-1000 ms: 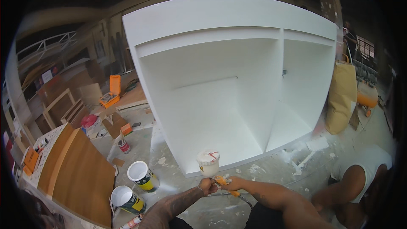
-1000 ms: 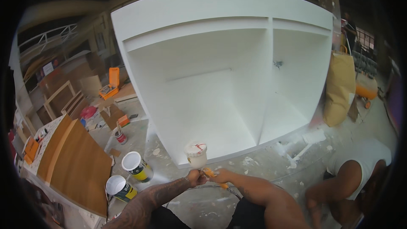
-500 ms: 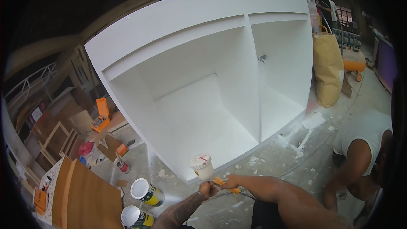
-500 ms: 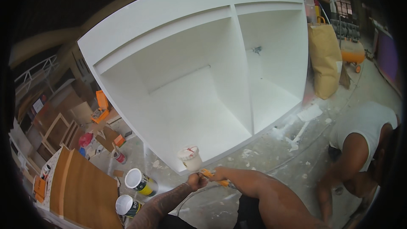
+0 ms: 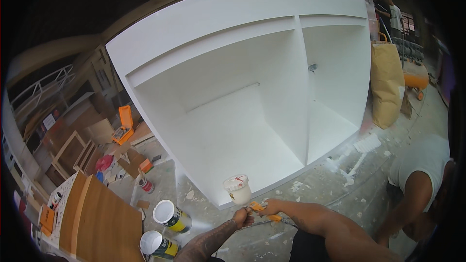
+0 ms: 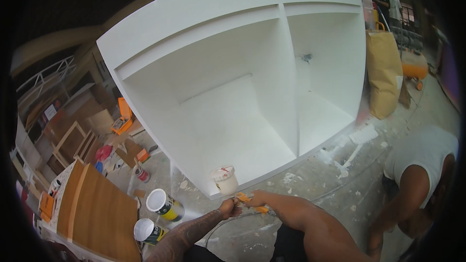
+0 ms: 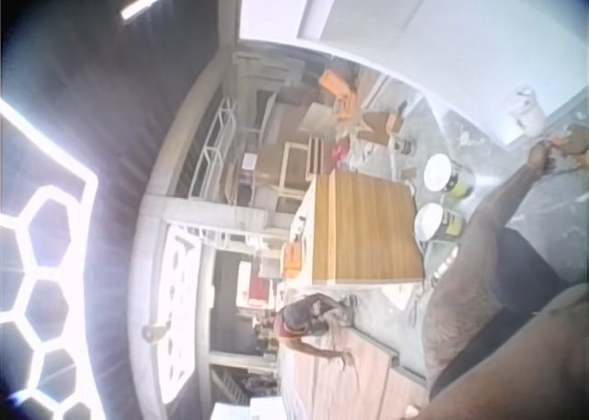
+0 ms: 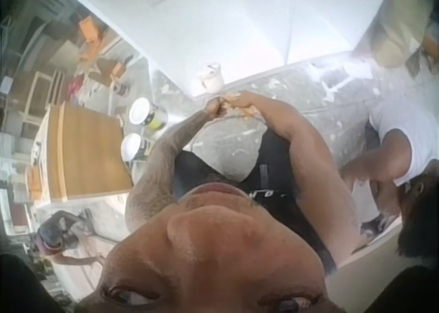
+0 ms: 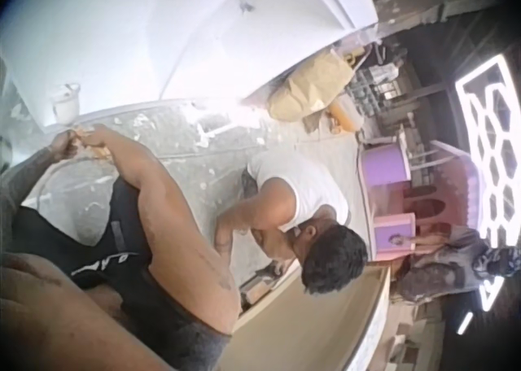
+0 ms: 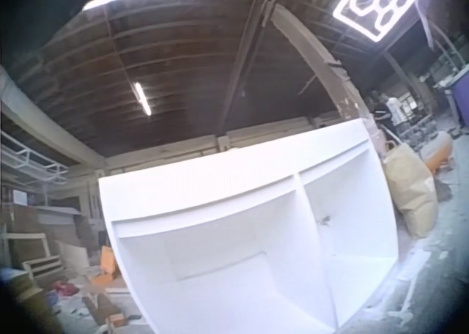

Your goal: The person adjusts a spray gun, applies white paint to the interior and edges of a wooden cabinet unit, and then places newspaper on the top surface.

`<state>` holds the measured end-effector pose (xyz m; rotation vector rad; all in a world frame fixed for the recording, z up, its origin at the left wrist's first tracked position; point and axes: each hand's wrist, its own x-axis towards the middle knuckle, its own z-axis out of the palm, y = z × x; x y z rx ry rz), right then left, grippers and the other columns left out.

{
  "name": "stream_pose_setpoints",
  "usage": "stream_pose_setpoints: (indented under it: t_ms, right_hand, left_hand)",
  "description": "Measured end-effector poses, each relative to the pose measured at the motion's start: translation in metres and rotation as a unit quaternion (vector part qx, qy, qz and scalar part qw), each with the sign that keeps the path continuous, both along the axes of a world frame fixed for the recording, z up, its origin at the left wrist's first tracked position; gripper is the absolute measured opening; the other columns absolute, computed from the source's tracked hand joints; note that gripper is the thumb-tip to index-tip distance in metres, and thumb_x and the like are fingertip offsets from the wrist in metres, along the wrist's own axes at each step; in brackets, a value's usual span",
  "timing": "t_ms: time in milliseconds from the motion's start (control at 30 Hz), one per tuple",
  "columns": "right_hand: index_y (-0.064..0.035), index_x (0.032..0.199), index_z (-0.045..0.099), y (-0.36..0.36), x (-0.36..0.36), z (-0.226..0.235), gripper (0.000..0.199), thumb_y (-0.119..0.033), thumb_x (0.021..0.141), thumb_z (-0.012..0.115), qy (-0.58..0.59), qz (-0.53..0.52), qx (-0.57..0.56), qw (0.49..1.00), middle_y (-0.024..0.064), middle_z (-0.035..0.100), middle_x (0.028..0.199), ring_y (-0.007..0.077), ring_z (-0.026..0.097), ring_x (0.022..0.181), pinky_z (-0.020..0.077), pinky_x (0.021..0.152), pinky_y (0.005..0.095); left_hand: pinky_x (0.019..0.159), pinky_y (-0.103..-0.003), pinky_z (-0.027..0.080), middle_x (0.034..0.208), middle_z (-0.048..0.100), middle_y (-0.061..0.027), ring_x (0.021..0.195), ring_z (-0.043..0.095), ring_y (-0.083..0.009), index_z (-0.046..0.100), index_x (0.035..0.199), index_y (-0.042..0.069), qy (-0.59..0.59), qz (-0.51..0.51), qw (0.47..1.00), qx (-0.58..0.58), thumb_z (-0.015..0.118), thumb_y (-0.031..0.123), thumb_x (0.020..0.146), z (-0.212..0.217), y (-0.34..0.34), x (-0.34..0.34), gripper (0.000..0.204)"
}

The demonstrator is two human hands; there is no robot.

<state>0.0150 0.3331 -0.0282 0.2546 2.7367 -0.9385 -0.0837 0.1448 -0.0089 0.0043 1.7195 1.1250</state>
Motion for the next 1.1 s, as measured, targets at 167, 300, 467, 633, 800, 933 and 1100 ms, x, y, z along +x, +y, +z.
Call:
stream_pose_setpoints:
  t_ms: [167, 300, 467, 633, 800, 933, 1100]
  right_hand:
    - [0.0082, 0.121, 0.059, 0.008, 0.006, 0.013, 0.096, -0.071, 0.068, 0.069, -0.043, 0.011, -0.049, 0.998, 0.0311, 0.059, 0.122, 0.0401, 0.058, 0.115, 0.0454, 0.100, 0.0411]
    - [0.0106, 0.126, 0.054, 0.011, 0.003, 0.018, 0.103, -0.073, 0.068, 0.067, -0.086, 0.026, -0.049, 0.995, 0.0323, 0.055, 0.128, 0.0399, 0.055, 0.121, 0.0429, 0.103, 0.0403]
    - [0.0000, 0.119, 0.060, 0.005, 0.002, 0.004, 0.085, -0.071, 0.073, 0.064, -0.030, 0.004, 0.011, 0.999, 0.0259, 0.060, 0.115, 0.0368, 0.058, 0.109, 0.0454, 0.095, 0.0392]
    - [-0.0117, 0.107, 0.072, 0.007, 0.003, -0.006, 0.064, -0.068, 0.076, 0.064, 0.034, -0.004, 0.053, 0.998, 0.0191, 0.070, 0.098, 0.0345, 0.066, 0.093, 0.0519, 0.084, 0.0403]
    - [0.0111, 0.135, 0.045, 0.007, 0.003, 0.024, 0.110, -0.075, 0.070, 0.063, -0.085, 0.027, -0.029, 0.996, 0.0336, 0.048, 0.136, 0.0407, 0.049, 0.127, 0.0381, 0.108, 0.0390]
    - [0.0103, 0.136, 0.044, 0.009, 0.006, 0.021, 0.110, -0.074, 0.068, 0.065, -0.079, 0.007, -0.031, 0.996, 0.0332, 0.048, 0.136, 0.0403, 0.049, 0.127, 0.0385, 0.108, 0.0394]
    - [0.0102, 0.137, 0.043, 0.009, 0.001, 0.018, 0.111, -0.074, 0.068, 0.065, -0.093, 0.011, -0.023, 0.995, 0.0328, 0.047, 0.137, 0.0402, 0.049, 0.127, 0.0383, 0.108, 0.0397]
  left_hand:
    - [0.067, -0.040, 0.057, 0.095, 0.066, -0.0163, 0.080, 0.068, -0.0279, 0.057, 0.112, 0.006, 0.010, 0.005, 1.000, 0.006, 0.033, 0.041, 0.098, 0.003, 0.006, 0.007, 0.045]
    - [0.068, -0.041, 0.057, 0.095, 0.066, -0.0170, 0.080, 0.068, -0.0289, 0.058, 0.110, 0.005, -0.001, 0.003, 1.000, 0.007, 0.034, 0.040, 0.097, 0.000, 0.005, 0.002, 0.044]
    - [0.070, -0.044, 0.057, 0.094, 0.067, -0.0185, 0.081, 0.068, -0.0322, 0.058, 0.104, 0.006, -0.009, 0.027, 1.000, 0.008, 0.043, 0.034, 0.094, 0.001, 0.003, 0.000, 0.034]
    - [0.069, -0.042, 0.057, 0.091, 0.067, -0.0165, 0.078, 0.068, -0.0285, 0.058, 0.111, 0.005, 0.007, 0.004, 1.000, 0.000, 0.029, 0.037, 0.098, 0.001, 0.008, 0.003, 0.045]
    - [0.068, -0.042, 0.057, 0.092, 0.066, -0.0157, 0.078, 0.068, -0.0281, 0.058, 0.111, 0.006, 0.014, 0.006, 1.000, -0.002, 0.029, 0.036, 0.098, 0.002, 0.006, 0.001, 0.044]
    - [0.069, -0.042, 0.057, 0.092, 0.066, -0.0156, 0.079, 0.068, -0.0283, 0.058, 0.111, 0.005, 0.020, 0.003, 1.000, -0.003, 0.029, 0.036, 0.098, 0.003, 0.009, 0.004, 0.044]
    - [0.068, -0.041, 0.057, 0.092, 0.066, -0.0175, 0.079, 0.068, -0.0283, 0.058, 0.111, 0.005, 0.016, 0.001, 1.000, 0.000, 0.029, 0.037, 0.098, -0.001, 0.007, 0.001, 0.045]
